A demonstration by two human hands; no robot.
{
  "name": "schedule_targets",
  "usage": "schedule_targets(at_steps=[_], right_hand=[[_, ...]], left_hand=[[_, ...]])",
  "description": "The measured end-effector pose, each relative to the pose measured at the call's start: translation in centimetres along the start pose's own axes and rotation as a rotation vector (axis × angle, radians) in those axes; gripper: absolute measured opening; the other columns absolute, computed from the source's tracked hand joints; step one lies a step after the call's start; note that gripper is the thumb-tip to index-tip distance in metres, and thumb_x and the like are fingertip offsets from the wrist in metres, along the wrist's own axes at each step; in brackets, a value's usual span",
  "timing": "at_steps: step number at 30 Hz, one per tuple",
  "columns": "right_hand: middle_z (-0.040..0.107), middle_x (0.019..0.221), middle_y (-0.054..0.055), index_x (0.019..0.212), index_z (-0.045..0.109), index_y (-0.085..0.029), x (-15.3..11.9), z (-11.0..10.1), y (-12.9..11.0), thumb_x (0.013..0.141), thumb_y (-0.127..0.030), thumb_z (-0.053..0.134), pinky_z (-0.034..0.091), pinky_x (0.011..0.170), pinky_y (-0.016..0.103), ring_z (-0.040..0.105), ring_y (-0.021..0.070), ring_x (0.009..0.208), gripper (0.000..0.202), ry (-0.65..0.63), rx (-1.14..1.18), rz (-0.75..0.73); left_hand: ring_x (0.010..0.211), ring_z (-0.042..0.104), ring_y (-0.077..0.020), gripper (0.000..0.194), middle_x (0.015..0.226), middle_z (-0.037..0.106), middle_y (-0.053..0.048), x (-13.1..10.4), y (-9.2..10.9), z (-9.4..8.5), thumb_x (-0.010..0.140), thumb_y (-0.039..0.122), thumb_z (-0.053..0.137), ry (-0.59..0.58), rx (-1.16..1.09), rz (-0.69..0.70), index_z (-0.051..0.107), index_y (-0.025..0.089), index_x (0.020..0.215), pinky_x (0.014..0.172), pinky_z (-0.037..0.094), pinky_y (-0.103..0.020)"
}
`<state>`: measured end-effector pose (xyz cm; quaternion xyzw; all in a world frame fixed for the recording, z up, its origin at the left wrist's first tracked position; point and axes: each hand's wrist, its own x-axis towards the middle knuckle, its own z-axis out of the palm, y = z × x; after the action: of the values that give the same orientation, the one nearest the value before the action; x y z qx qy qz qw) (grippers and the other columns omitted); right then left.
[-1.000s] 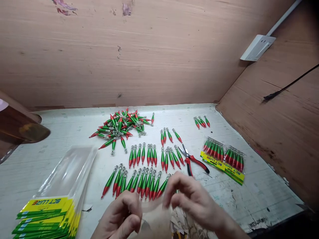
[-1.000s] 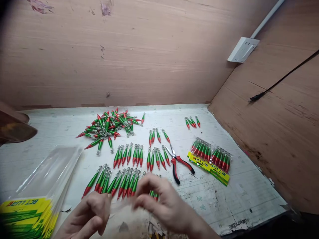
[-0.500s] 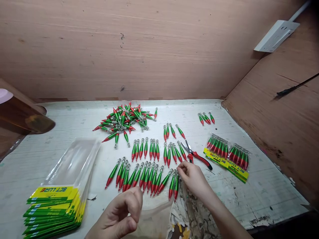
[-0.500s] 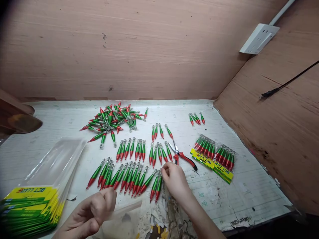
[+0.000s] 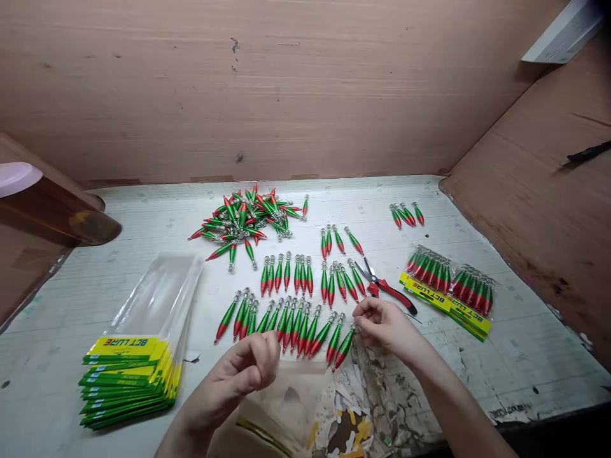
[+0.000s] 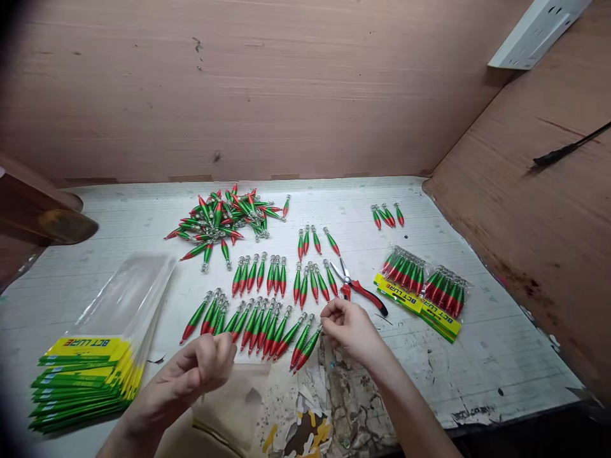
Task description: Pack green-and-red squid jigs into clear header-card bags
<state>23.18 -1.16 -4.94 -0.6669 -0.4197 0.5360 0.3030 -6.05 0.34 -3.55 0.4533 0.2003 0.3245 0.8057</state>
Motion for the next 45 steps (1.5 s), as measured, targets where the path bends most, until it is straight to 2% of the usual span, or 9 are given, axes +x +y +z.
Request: schedule_targets(at_steps=[4, 9, 15, 21, 27, 31, 36, 42, 45], right_hand=[[0.056, 0.065, -0.002, 0.079, 0.060, -0.017, -0.8, -1.7, -1.6, 0.070, -0.043, 0.072, 0.048, 0.050, 0.025, 0.055, 0.0128, 0.056, 0.030, -0.010, 0.177, -0.052], [0.058, 0.063, -0.002, 0.078, 0.063, -0.016, -0.6, -1.3, -4.0, 0.068, -0.041, 0.079, 0.047, 0.051, 0.024, 0.053, 0.0107, 0.053, 0.031, 0.048, 0.324, -0.171], [0.056, 0.073, -0.001, 0.084, 0.063, -0.016, -1.5, 0.5, -5.3, 0.077, -0.034, 0.074, 0.046, 0.054, 0.022, 0.052, 0.0100, 0.061, 0.022, -0.170, 0.342, -0.263], [0.055, 0.077, 0.000, 0.082, 0.062, -0.016, -2.2, 0.6, -5.6, 0.079, -0.033, 0.073, 0.042, 0.056, 0.023, 0.049, 0.0102, 0.063, 0.020, -0.397, 0.213, -0.303], [0.055, 0.078, 0.000, 0.079, 0.064, -0.016, -2.6, 1.3, -6.4, 0.080, -0.025, 0.071, 0.040, 0.061, 0.024, 0.048, 0.0116, 0.068, 0.012, -0.514, 0.035, -0.423], [0.055, 0.077, -0.001, 0.079, 0.064, -0.018, -3.2, 1.6, -6.5, 0.079, -0.021, 0.072, 0.041, 0.063, 0.024, 0.049, 0.0118, 0.069, 0.009, -0.554, 0.002, -0.475], [0.054, 0.074, -0.001, 0.073, 0.064, -0.017, -3.7, 1.9, -6.5, 0.078, -0.030, 0.075, 0.040, 0.064, 0.025, 0.049, 0.0133, 0.070, 0.018, -0.545, 0.001, -0.484], [0.056, 0.076, 0.000, 0.068, 0.060, -0.018, -4.4, 2.1, -6.2, 0.076, -0.027, 0.076, 0.042, 0.068, 0.025, 0.053, 0.0153, 0.074, 0.020, -0.557, -0.029, -0.458], [0.060, 0.086, 0.002, 0.078, 0.065, -0.020, -4.6, 1.9, -6.3, 0.078, -0.028, 0.075, 0.045, 0.074, 0.027, 0.056, 0.0185, 0.083, 0.013, -0.585, -0.124, -0.518]], left_hand=[[0.064, 0.034, -0.0110, 0.026, 0.072, 0.039, 0.002, 0.9, -0.2, 0.3, 0.087, 0.038, 0.061, -0.009, 0.022, -0.093, 0.049, 0.018, 0.074, 0.061, 0.026, -0.026], [0.071, 0.039, -0.0135, 0.028, 0.076, 0.044, 0.000, 2.5, 0.3, 1.8, 0.087, 0.042, 0.060, -0.177, 0.160, -0.174, 0.051, 0.018, 0.076, 0.067, 0.030, -0.027], [0.075, 0.039, -0.0146, 0.028, 0.080, 0.044, 0.000, 3.4, 1.3, 2.6, 0.089, 0.045, 0.055, -0.229, 0.236, -0.204, 0.048, 0.019, 0.081, 0.071, 0.032, -0.029], [0.072, 0.035, -0.0137, 0.029, 0.078, 0.039, 0.002, 3.5, 1.9, 2.5, 0.090, 0.047, 0.053, -0.204, 0.282, -0.222, 0.048, 0.019, 0.084, 0.066, 0.029, -0.028], [0.073, 0.034, -0.0138, 0.027, 0.081, 0.038, 0.002, 4.2, 3.2, 3.2, 0.091, 0.045, 0.052, -0.171, 0.369, -0.203, 0.048, 0.019, 0.086, 0.067, 0.029, -0.028], [0.079, 0.038, -0.0154, 0.024, 0.084, 0.041, 0.000, 4.4, 4.1, 3.4, 0.093, 0.042, 0.049, -0.192, 0.423, -0.165, 0.048, 0.019, 0.086, 0.073, 0.031, -0.029], [0.078, 0.040, -0.0157, 0.023, 0.083, 0.042, 0.000, 4.6, 4.9, 3.8, 0.093, 0.041, 0.049, -0.190, 0.530, -0.124, 0.048, 0.019, 0.083, 0.071, 0.033, -0.029], [0.079, 0.047, -0.0169, 0.015, 0.084, 0.052, -0.002, 4.9, 5.8, 4.4, 0.093, 0.032, 0.050, -0.264, 0.731, -0.061, 0.055, 0.020, 0.086, 0.074, 0.038, -0.028], [0.082, 0.051, -0.0176, 0.014, 0.086, 0.056, -0.003, 5.1, 6.3, 4.5, 0.093, 0.029, 0.050, -0.330, 0.805, -0.035, 0.057, 0.021, 0.085, 0.076, 0.040, -0.028]])
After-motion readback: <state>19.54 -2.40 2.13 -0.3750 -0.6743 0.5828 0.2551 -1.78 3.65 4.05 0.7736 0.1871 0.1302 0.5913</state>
